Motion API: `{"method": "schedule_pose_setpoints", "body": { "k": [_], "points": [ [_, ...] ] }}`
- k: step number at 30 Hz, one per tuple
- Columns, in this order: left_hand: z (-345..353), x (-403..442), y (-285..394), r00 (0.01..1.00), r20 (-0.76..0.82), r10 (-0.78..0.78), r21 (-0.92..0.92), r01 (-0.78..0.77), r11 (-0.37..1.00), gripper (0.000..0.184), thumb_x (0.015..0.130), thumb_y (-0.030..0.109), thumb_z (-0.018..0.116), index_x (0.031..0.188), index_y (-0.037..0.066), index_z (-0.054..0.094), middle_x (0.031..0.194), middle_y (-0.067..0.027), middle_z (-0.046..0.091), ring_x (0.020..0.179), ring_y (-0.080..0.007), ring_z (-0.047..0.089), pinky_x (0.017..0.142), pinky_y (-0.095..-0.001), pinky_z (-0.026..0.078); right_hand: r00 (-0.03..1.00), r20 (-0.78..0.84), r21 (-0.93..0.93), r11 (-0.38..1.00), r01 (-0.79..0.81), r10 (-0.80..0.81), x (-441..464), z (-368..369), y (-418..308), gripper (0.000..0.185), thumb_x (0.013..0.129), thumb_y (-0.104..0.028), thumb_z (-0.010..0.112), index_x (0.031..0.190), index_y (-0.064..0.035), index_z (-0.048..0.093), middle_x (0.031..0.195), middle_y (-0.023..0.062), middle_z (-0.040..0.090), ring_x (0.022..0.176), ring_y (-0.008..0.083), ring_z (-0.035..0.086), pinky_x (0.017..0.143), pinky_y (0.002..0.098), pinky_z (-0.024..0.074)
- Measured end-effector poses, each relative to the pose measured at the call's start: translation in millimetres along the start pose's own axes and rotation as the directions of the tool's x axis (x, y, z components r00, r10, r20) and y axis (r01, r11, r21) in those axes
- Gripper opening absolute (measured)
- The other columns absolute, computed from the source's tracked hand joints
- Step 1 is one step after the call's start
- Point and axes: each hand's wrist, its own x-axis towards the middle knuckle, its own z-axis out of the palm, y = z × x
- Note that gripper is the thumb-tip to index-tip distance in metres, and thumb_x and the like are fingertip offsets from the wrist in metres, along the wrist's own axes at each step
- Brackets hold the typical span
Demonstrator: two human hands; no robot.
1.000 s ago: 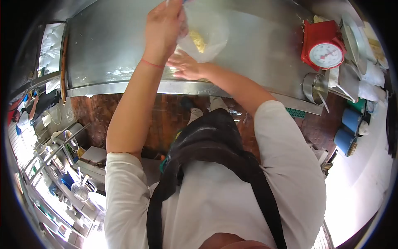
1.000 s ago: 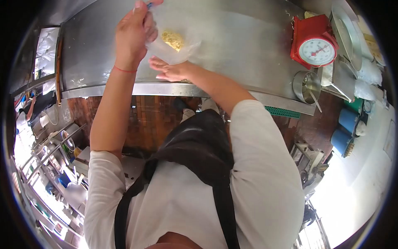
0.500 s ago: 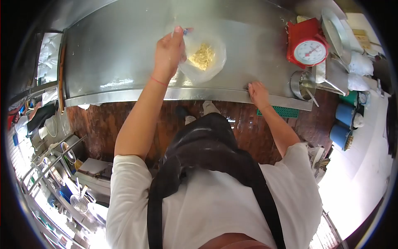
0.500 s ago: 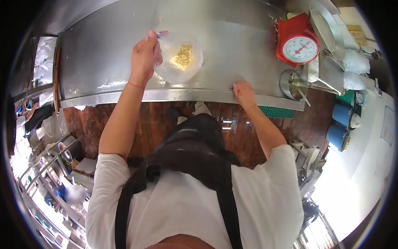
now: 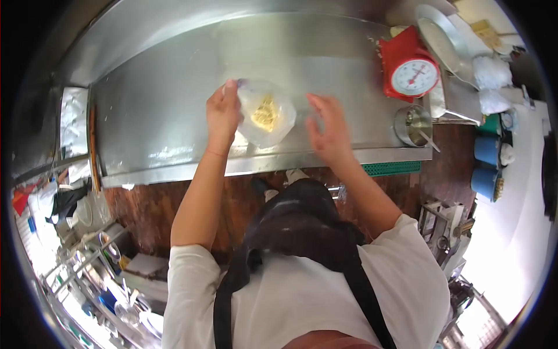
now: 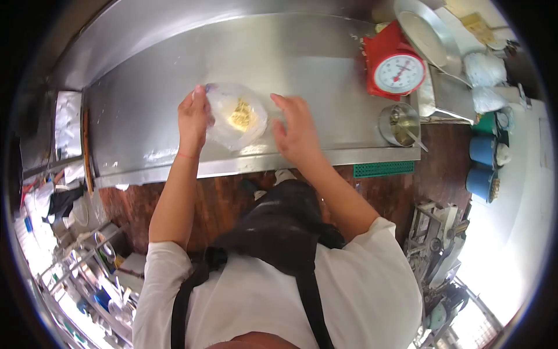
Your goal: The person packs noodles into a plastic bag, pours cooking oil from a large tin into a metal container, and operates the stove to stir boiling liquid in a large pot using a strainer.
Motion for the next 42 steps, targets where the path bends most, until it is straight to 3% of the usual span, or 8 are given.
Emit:
{"method": "schedule_pose_setpoints", "body": {
  "k": [2, 6, 9, 14, 17, 26, 33, 42],
  "points": [
    [19.2, -0.8, 6.6, 0.998, 0.029, 0.059, 0.029, -0.060, 0.998, 0.041, 0.102, 0.038, 0.050, 0.095, 0.002, 0.067, 0.061, 0.0062, 0.038, 0.052, -0.0038, 0.036, 0.045, -0.0209, 0.031, 0.953, 0.129, -0.054, 0.962, -0.269, 0.273, -13.4, 33.3, 36.6, 0.060, 0.082, -0.012, 0.069, 0.136, -0.0019, 0.045, 0.134, 0.0221, 0.051, 0.130, 0.0408, 0.043, 0.105, 0.0442, 0.0389],
    [87.3, -19.7, 25.8, 0.883, 0.338, 0.326, 0.178, -0.400, 0.899, 0.025, 0.100, 0.023, 0.055, 0.099, 0.003, 0.070, 0.073, 0.0000, 0.059, 0.064, -0.0079, 0.050, 0.067, -0.0245, 0.048, 0.998, 0.006, 0.290, 0.955, -0.058, 0.059, 22.3, 101.9, 79.7, 0.062, 0.080, -0.016, 0.072, 0.133, -0.0015, 0.045, 0.129, 0.0227, 0.055, 0.122, 0.0406, 0.052, 0.104, 0.0471, 0.0404],
    [110.4, -36.8, 53.3, 0.764, 0.506, 0.400, 0.170, -0.543, 0.823, 0.026, 0.099, 0.019, 0.057, 0.118, 0.003, 0.063, 0.086, -0.0031, 0.063, 0.074, -0.0113, 0.055, 0.085, -0.0284, 0.049, 0.970, -0.094, 0.880, 0.475, -0.024, 0.224, 84.7, 78.7, 134.1, 0.056, 0.074, -0.020, 0.077, 0.121, -0.0019, 0.055, 0.112, 0.0192, 0.063, 0.103, 0.0363, 0.062, 0.091, 0.0452, 0.0484],
    [106.7, -49.3, 61.4, 0.821, 0.454, 0.346, 0.035, -0.405, 0.914, 0.047, 0.100, 0.020, 0.055, 0.142, 0.004, 0.043, 0.100, -0.0065, 0.062, 0.080, -0.0118, 0.057, 0.081, -0.0284, 0.051, 0.856, -0.511, -0.076, 0.996, 0.047, -0.080, 175.8, -80.4, 147.5, 0.052, 0.074, -0.020, 0.077, 0.118, -0.0004, 0.057, 0.111, 0.0218, 0.062, 0.094, 0.0346, 0.064, 0.082, 0.0402, 0.0516],
    [108.9, -66.2, 53.0, 0.819, 0.500, 0.282, 0.040, -0.347, 0.937, 0.046, 0.101, 0.021, 0.053, 0.142, 0.002, 0.042, 0.096, -0.0082, 0.062, 0.078, -0.0119, 0.058, 0.075, -0.0262, 0.051, 0.749, -0.652, 0.146, 0.989, -0.031, 0.119, 164.3, -95.1, 125.5, 0.047, 0.078, -0.016, 0.072, 0.119, -0.0012, 0.057, 0.116, 0.0216, 0.060, 0.095, 0.0356, 0.063, 0.084, 0.0408, 0.0509],
    [147.7, -88.1, -61.4, 0.666, 0.742, -0.082, 0.135, -0.028, 0.991, 0.044, 0.098, 0.021, 0.056, 0.136, 0.000, 0.045, 0.081, -0.0051, 0.062, 0.059, -0.0099, 0.054, 0.057, -0.0248, 0.047, 0.822, -0.570, -0.319, 0.914, -0.250, 0.026, -177.0, -115.4, 120.0, 0.032, 0.083, -0.004, 0.064, 0.116, -0.0044, 0.061, 0.117, 0.0187, 0.059, 0.107, 0.0376, 0.059, 0.096, 0.0405, 0.0477],
    [253.8, -114.6, -87.6, 0.481, 0.830, -0.282, 0.276, 0.083, 0.957, 0.046, 0.099, 0.032, 0.054, 0.135, 0.004, 0.046, 0.086, -0.0069, 0.064, 0.057, -0.0118, 0.056, 0.055, -0.0291, 0.052, 0.279, -0.892, -0.022, 0.582, -0.813, 0.356, -487.7, -186.2, 178.8, 0.023, 0.086, -0.009, 0.062, 0.108, -0.0028, 0.066, 0.098, 0.0164, 0.066, 0.092, 0.0286, 0.066, 0.083, 0.0358, 0.0518],
    [472.4, -76.5, -158.6, 0.594, 0.600, -0.536, 0.456, 0.297, 0.839, 0.038, 0.097, 0.041, 0.051, 0.109, 0.005, 0.055, 0.079, -0.0117, 0.063, 0.055, -0.0207, 0.058, 0.052, -0.0393, 0.055, -0.169, -0.839, 0.328, 0.233, -0.915, 0.518, -762.8, -173.1, 230.7, 0.023, 0.088, -0.012, 0.058, 0.107, 0.0005, 0.065, 0.095, 0.0156, 0.070, 0.086, 0.0271, 0.068, 0.080, 0.0365, 0.0537]
  ]
}}
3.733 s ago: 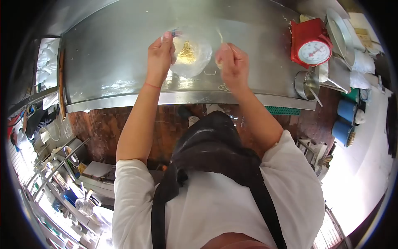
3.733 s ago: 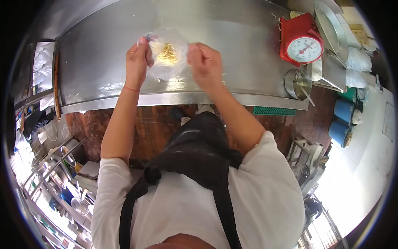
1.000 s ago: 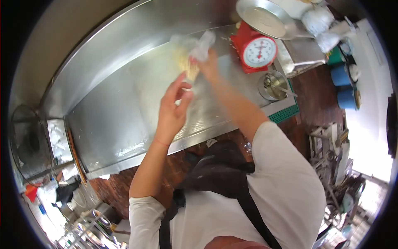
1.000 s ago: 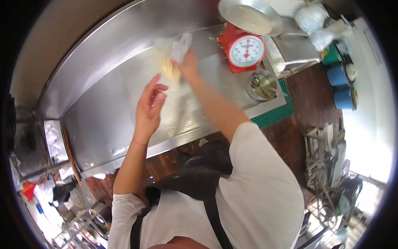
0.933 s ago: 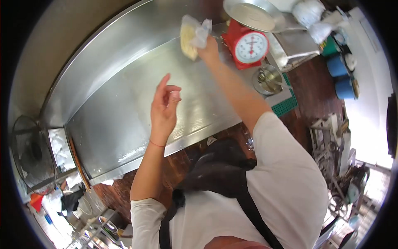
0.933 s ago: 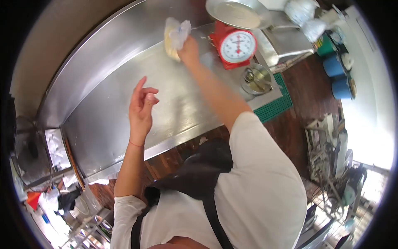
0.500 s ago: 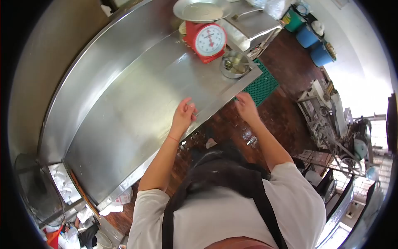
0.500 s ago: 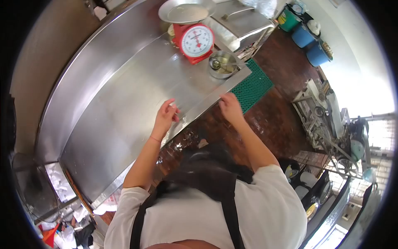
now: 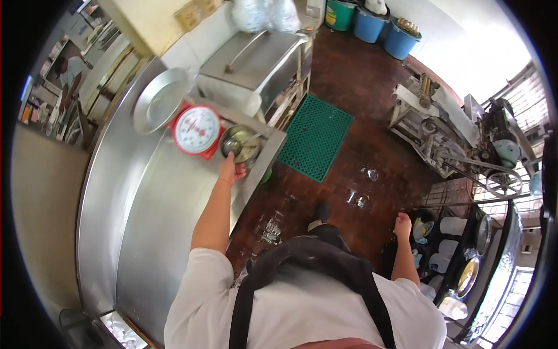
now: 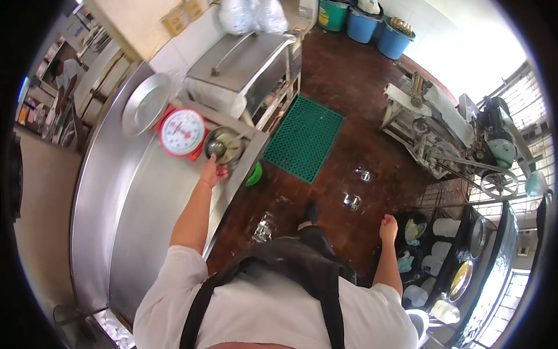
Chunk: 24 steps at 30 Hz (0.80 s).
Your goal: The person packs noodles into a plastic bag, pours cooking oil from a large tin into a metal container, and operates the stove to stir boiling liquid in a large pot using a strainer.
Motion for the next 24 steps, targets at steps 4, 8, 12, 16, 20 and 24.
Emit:
{"method": "schedule_pose_setpoints", "body": {
  "k": [4, 8, 12, 16, 20, 24],
  "points": [
    [3.6, 41.4, -20.4, 0.983, -0.183, 0.017, 0.164, 0.014, 0.986, 0.016, 0.086, 0.014, 0.048, 0.085, 0.004, 0.059, 0.067, -0.0124, 0.059, 0.051, -0.0231, 0.057, 0.050, -0.0432, 0.054, 0.997, 0.029, 0.138, 0.988, -0.073, 0.070, 81.9, 2.7, 58.5, 0.024, 0.090, -0.007, 0.058, 0.111, 0.0011, 0.064, 0.091, 0.0113, 0.069, 0.074, 0.0168, 0.066, 0.066, 0.0290, 0.0544],
    [3.5, 25.4, -7.8, 0.935, -0.342, 0.092, 0.282, 0.008, 0.959, 0.022, 0.085, 0.017, 0.043, 0.078, 0.002, 0.058, 0.062, -0.0115, 0.057, 0.044, -0.0215, 0.055, 0.041, -0.0403, 0.052, 0.992, 0.127, 0.338, 0.941, -0.025, -0.019, 209.4, 8.0, -12.1, 0.023, 0.092, -0.009, 0.058, 0.111, 0.0007, 0.063, 0.093, 0.0085, 0.066, 0.077, 0.0143, 0.062, 0.068, 0.0274, 0.0529],
    [26.1, -4.4, 62.3, 0.928, -0.330, 0.174, 0.448, -0.008, 0.894, 0.021, 0.082, 0.017, 0.045, 0.073, 0.003, 0.057, 0.057, -0.0086, 0.055, 0.040, -0.0172, 0.052, 0.035, -0.0346, 0.049, 0.961, 0.193, 0.386, 0.916, 0.111, -0.198, 339.1, 26.2, -130.8, 0.024, 0.089, -0.015, 0.062, 0.109, -0.0015, 0.066, 0.096, 0.0173, 0.070, 0.089, 0.0278, 0.068, 0.079, 0.0353, 0.0526],
    [120.7, -11.3, 164.2, 0.941, -0.288, 0.177, 0.526, 0.001, 0.850, 0.014, 0.082, 0.011, 0.046, 0.086, -0.001, 0.052, 0.055, -0.0107, 0.053, 0.037, -0.0190, 0.050, 0.033, -0.0352, 0.047, 0.908, 0.299, 0.304, 0.931, 0.201, -0.293, 441.8, 68.2, -179.1, 0.024, 0.087, -0.017, 0.064, 0.106, -0.0017, 0.065, 0.096, 0.0195, 0.069, 0.090, 0.0327, 0.068, 0.079, 0.0377, 0.0527],
    [233.6, 50.8, 238.0, 0.974, -0.139, 0.177, 0.508, -0.084, 0.858, 0.022, 0.083, 0.009, 0.048, 0.101, -0.002, 0.048, 0.058, -0.0136, 0.054, 0.036, -0.0209, 0.050, 0.032, -0.0351, 0.044, 0.899, 0.412, -0.013, 0.985, 0.172, -0.151, 507.5, 102.1, -134.9, 0.017, 0.088, -0.013, 0.063, 0.100, -0.0009, 0.064, 0.086, 0.0157, 0.068, 0.079, 0.0255, 0.066, 0.070, 0.0385, 0.0506],
    [383.9, 124.6, 313.5, 0.968, 0.146, 0.204, 0.493, -0.251, 0.833, 0.020, 0.083, 0.009, 0.046, 0.099, -0.002, 0.052, 0.059, -0.0114, 0.055, 0.036, -0.0187, 0.050, 0.034, -0.0330, 0.045, 0.577, 0.749, -0.194, 0.941, -0.279, 0.325, 518.2, 93.2, -39.7, 0.015, 0.088, -0.015, 0.049, 0.079, -0.0111, 0.061, 0.066, 0.0091, 0.061, 0.054, 0.0209, 0.057, 0.046, 0.0365, 0.0426]
  ]
}}
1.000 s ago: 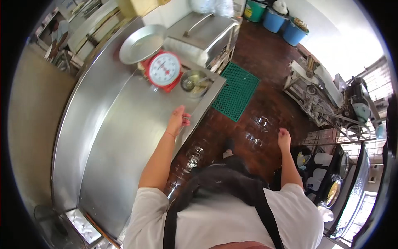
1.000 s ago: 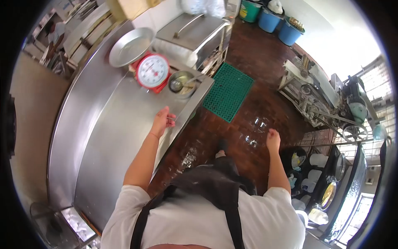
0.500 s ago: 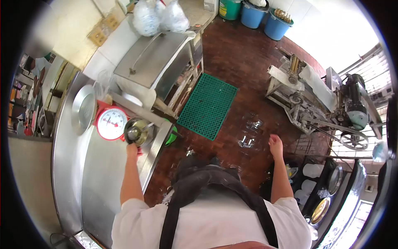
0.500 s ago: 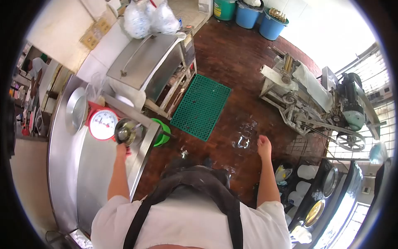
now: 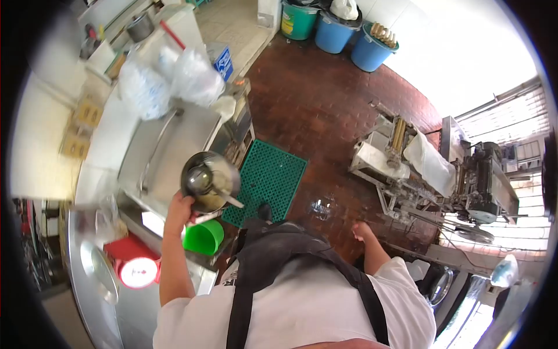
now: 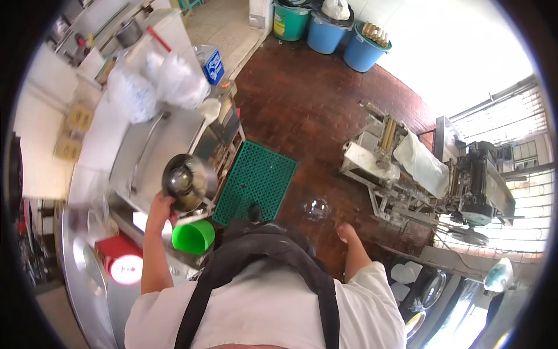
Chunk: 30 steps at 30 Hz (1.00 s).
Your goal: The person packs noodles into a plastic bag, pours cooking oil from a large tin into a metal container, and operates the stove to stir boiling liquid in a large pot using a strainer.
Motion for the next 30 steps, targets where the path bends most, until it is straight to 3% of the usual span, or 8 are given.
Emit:
{"method": "schedule_pose_setpoints", "body": {
  "k": [3, 8, 9, 11, 12, 13, 21, 30],
  "points": [
    [55.7, 86.7, 69.9, 0.987, 0.149, 0.062, 0.005, -0.064, 0.998, 0.020, 0.083, 0.008, 0.044, 0.097, -0.003, 0.052, 0.057, -0.0104, 0.054, 0.037, -0.0180, 0.050, 0.035, -0.0312, 0.044, 0.908, 0.302, -0.076, 0.957, -0.281, 0.291, 59.9, -1.2, 103.4, 0.020, 0.089, -0.016, 0.047, 0.076, -0.0143, 0.062, 0.065, 0.0059, 0.060, 0.046, 0.0187, 0.053, 0.040, 0.0340, 0.0399],
    [143.5, 232.1, 156.5, 0.975, 0.200, 0.093, 0.042, -0.103, 0.994, 0.020, 0.083, 0.007, 0.044, 0.097, -0.004, 0.052, 0.059, -0.0127, 0.056, 0.039, -0.0197, 0.053, 0.035, -0.0324, 0.043, 0.954, -0.029, 0.332, 0.903, -0.272, 0.298, 35.7, -87.6, -25.5, 0.010, 0.080, -0.021, 0.061, 0.081, -0.0136, 0.067, 0.069, 0.0074, 0.063, 0.057, 0.0288, 0.062, 0.043, 0.0465, 0.0446],
    [159.5, 256.4, 170.1, 0.974, 0.205, 0.094, 0.028, -0.102, 0.994, 0.020, 0.083, 0.008, 0.044, 0.097, -0.004, 0.052, 0.059, -0.0135, 0.057, 0.040, -0.0202, 0.054, 0.036, -0.0327, 0.043, 0.904, 0.302, 0.603, 0.673, -0.428, 0.304, 109.9, -110.7, 11.5, 0.010, 0.083, -0.020, 0.060, 0.079, -0.0115, 0.065, 0.075, 0.0078, 0.063, 0.070, 0.0275, 0.063, 0.051, 0.0464, 0.0488],
    [191.5, 304.3, 193.0, 0.980, 0.185, 0.072, -0.014, -0.071, 0.997, 0.022, 0.083, 0.008, 0.044, 0.099, -0.005, 0.052, 0.061, -0.0149, 0.059, 0.042, -0.0214, 0.056, 0.038, -0.0333, 0.044, 0.949, -0.127, -0.080, 0.956, 0.281, -0.289, 202.3, -149.1, -28.3, 0.015, 0.088, -0.019, 0.058, 0.082, -0.0071, 0.064, 0.074, 0.0104, 0.063, 0.070, 0.0269, 0.063, 0.056, 0.0413, 0.0491],
    [204.6, 328.3, 204.6, 0.984, 0.166, 0.061, -0.036, -0.055, 0.998, 0.023, 0.083, 0.009, 0.044, 0.100, -0.005, 0.052, 0.062, -0.0156, 0.060, 0.042, -0.0220, 0.057, 0.039, -0.0336, 0.045, 0.737, -0.296, -0.639, 0.700, 0.319, -0.607, 255.7, -175.3, -56.8, 0.017, 0.092, -0.018, 0.056, 0.084, -0.0042, 0.063, 0.069, 0.0105, 0.062, 0.067, 0.0255, 0.063, 0.057, 0.0379, 0.0485],
    [216.2, 351.6, 216.6, 0.987, 0.129, 0.099, -0.012, -0.098, 0.995, 0.024, 0.084, 0.009, 0.044, 0.102, -0.005, 0.053, 0.063, -0.0158, 0.060, 0.043, -0.0222, 0.057, 0.039, -0.0338, 0.045, 0.940, -0.271, -0.084, 0.977, 0.194, -0.210, 218.2, -240.4, -199.4, 0.026, 0.093, -0.025, 0.056, 0.084, -0.0020, 0.061, 0.072, 0.0150, 0.064, 0.073, 0.0288, 0.064, 0.064, 0.0396, 0.0489],
    [253.3, 478.6, 310.9, 0.999, 0.027, -0.026, -0.160, 0.030, 0.987, 0.033, 0.088, 0.007, 0.041, 0.118, -0.007, 0.046, 0.061, -0.0148, 0.059, 0.043, -0.0206, 0.057, 0.038, -0.0343, 0.048, 0.448, -0.101, -0.162, 0.459, 0.874, -0.888, 278.5, -429.5, -763.7, 0.035, 0.090, -0.025, 0.067, 0.116, -0.0024, 0.063, 0.103, 0.0177, 0.067, 0.092, 0.0287, 0.067, 0.080, 0.0354, 0.0528],
    [256.7, 648.7, 335.5, 0.996, -0.082, -0.043, -0.284, 0.018, 0.959, 0.038, 0.088, 0.005, 0.040, 0.124, -0.005, 0.045, 0.062, -0.0145, 0.060, 0.042, -0.0220, 0.058, 0.041, -0.0352, 0.049, 0.510, 0.169, -0.345, 0.434, 0.832, -0.843, 360.3, -416.2, -981.5, 0.072, 0.079, -0.042, 0.075, 0.135, -0.0026, 0.051, 0.117, 0.0182, 0.064, 0.106, 0.0284, 0.063, 0.091, 0.0376, 0.0498]
  ]
}}
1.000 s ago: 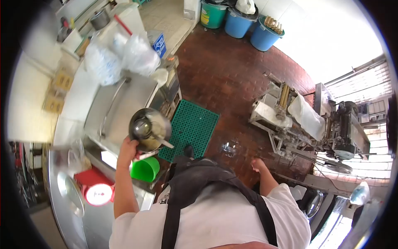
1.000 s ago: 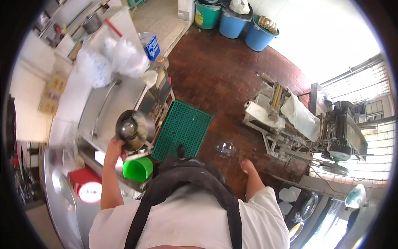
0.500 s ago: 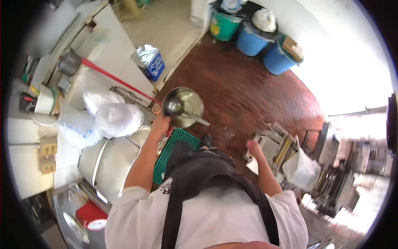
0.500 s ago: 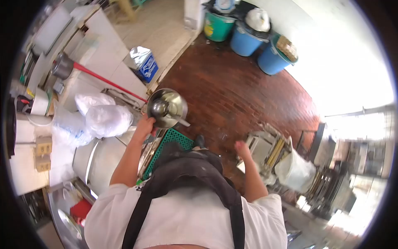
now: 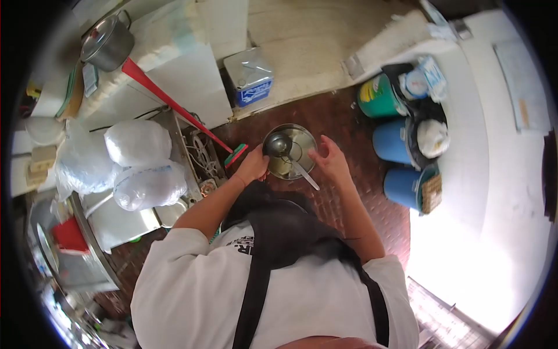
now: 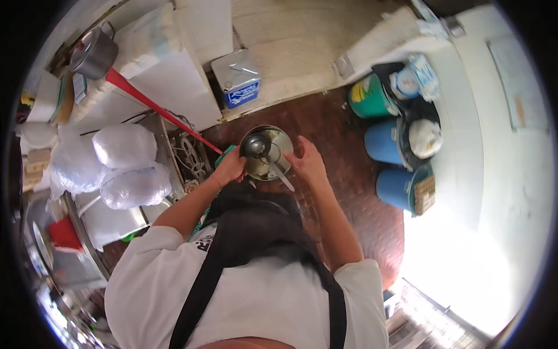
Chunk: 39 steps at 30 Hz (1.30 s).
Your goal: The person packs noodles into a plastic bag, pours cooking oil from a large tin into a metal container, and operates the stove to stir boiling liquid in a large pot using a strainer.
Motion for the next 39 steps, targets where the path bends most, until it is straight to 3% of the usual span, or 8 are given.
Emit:
{"method": "schedule_pose_setpoints", "body": {
  "k": [5, 9, 13, 17, 21, 26, 32, 39],
  "points": [
    [0.5, 53.6, 29.2, 0.987, -0.158, 0.015, -0.063, -0.025, 0.998, 0.046, 0.087, 0.002, 0.041, 0.133, -0.001, 0.043, 0.060, -0.0120, 0.057, 0.042, -0.0180, 0.057, 0.037, -0.0314, 0.049, 0.973, 0.225, 0.069, 0.995, -0.072, 0.055, 93.0, -11.6, 9.3, 0.087, 0.079, -0.037, 0.076, 0.145, 0.0002, 0.033, 0.108, 0.0199, 0.067, 0.096, 0.0308, 0.068, 0.084, 0.0372, 0.0528],
    [4.3, 91.9, 27.2, 0.950, -0.310, -0.027, -0.058, 0.009, 0.998, 0.044, 0.087, 0.007, 0.046, 0.129, -0.004, 0.045, 0.063, -0.0199, 0.064, 0.045, -0.0275, 0.062, 0.047, -0.0390, 0.053, 0.930, 0.349, 0.105, 0.991, 0.086, -0.118, 173.9, -1.5, 36.3, 0.086, 0.079, -0.026, 0.073, 0.147, -0.0012, 0.028, 0.104, 0.0186, 0.067, 0.091, 0.0290, 0.068, 0.082, 0.0359, 0.0526],
    [13.7, 117.8, -3.7, 0.835, -0.550, 0.007, -0.027, -0.027, 0.999, 0.045, 0.087, 0.014, 0.055, 0.128, -0.003, 0.047, 0.068, -0.0174, 0.066, 0.051, -0.0251, 0.065, 0.049, -0.0386, 0.053, 0.863, 0.463, 0.129, 0.979, 0.161, -0.202, 234.6, 10.2, 22.4, 0.086, 0.075, -0.023, 0.071, 0.145, 0.0038, 0.029, 0.100, 0.0183, 0.068, 0.088, 0.0282, 0.068, 0.080, 0.0357, 0.0534],
    [31.7, 114.4, 13.3, 0.765, -0.536, -0.357, -0.572, -0.018, 0.820, 0.049, 0.085, 0.027, 0.068, 0.123, 0.000, 0.051, 0.079, -0.0084, 0.063, 0.058, -0.0137, 0.059, 0.053, -0.0275, 0.051, 0.806, 0.521, 0.135, 0.960, 0.246, -0.280, 281.3, 30.4, 10.7, 0.087, 0.074, -0.022, 0.070, 0.144, 0.0063, 0.028, 0.096, 0.0169, 0.069, 0.086, 0.0271, 0.069, 0.079, 0.0354, 0.0539],
    [55.2, 116.1, -16.1, 0.837, -0.436, -0.331, -0.783, -0.172, 0.598, 0.040, 0.088, 0.024, 0.066, 0.121, 0.003, 0.055, 0.092, -0.0035, 0.062, 0.075, -0.0128, 0.060, 0.066, -0.0259, 0.051, 0.742, 0.581, 0.147, 0.940, 0.308, -0.334, 287.6, 43.6, -16.3, 0.089, 0.074, -0.020, 0.069, 0.146, 0.0059, 0.025, 0.094, 0.0165, 0.069, 0.083, 0.0263, 0.069, 0.078, 0.0341, 0.0537],
    [59.3, 100.2, -23.9, 0.773, -0.503, -0.387, -0.851, -0.365, 0.377, 0.038, 0.086, 0.020, 0.067, 0.119, 0.002, 0.058, 0.100, -0.0043, 0.064, 0.089, -0.0135, 0.061, 0.083, -0.0284, 0.050, 0.706, 0.636, 0.061, 0.933, 0.355, -0.310, 281.6, 65.3, -36.5, 0.087, 0.077, -0.018, 0.069, 0.148, 0.0017, 0.023, 0.099, 0.0155, 0.067, 0.086, 0.0218, 0.065, 0.078, 0.0327, 0.0506],
    [46.1, 96.6, -51.8, 0.732, -0.540, -0.416, -0.836, -0.406, 0.370, 0.031, 0.088, 0.016, 0.060, 0.118, 0.006, 0.062, 0.109, -0.0031, 0.066, 0.102, -0.0142, 0.060, 0.094, -0.0306, 0.046, 0.495, 0.845, 0.055, 0.954, 0.296, -0.202, 294.6, 96.6, -57.1, 0.098, 0.083, -0.044, 0.074, 0.150, 0.0000, 0.017, 0.109, 0.0154, 0.064, 0.097, 0.0236, 0.064, 0.076, 0.0344, 0.0527],
    [31.7, 123.6, -113.8, 0.580, -0.607, -0.544, -0.790, -0.514, 0.334, 0.034, 0.082, 0.012, 0.069, 0.114, 0.004, 0.062, 0.097, -0.0020, 0.065, 0.085, -0.0109, 0.060, 0.079, -0.0253, 0.050, 0.551, 0.809, -0.057, 0.905, 0.422, -0.206, 392.2, 161.5, -53.8, 0.059, 0.090, -0.036, 0.068, 0.134, -0.0014, 0.050, 0.112, 0.0126, 0.065, 0.101, 0.0192, 0.062, 0.088, 0.0315, 0.0470]
  ]
}}
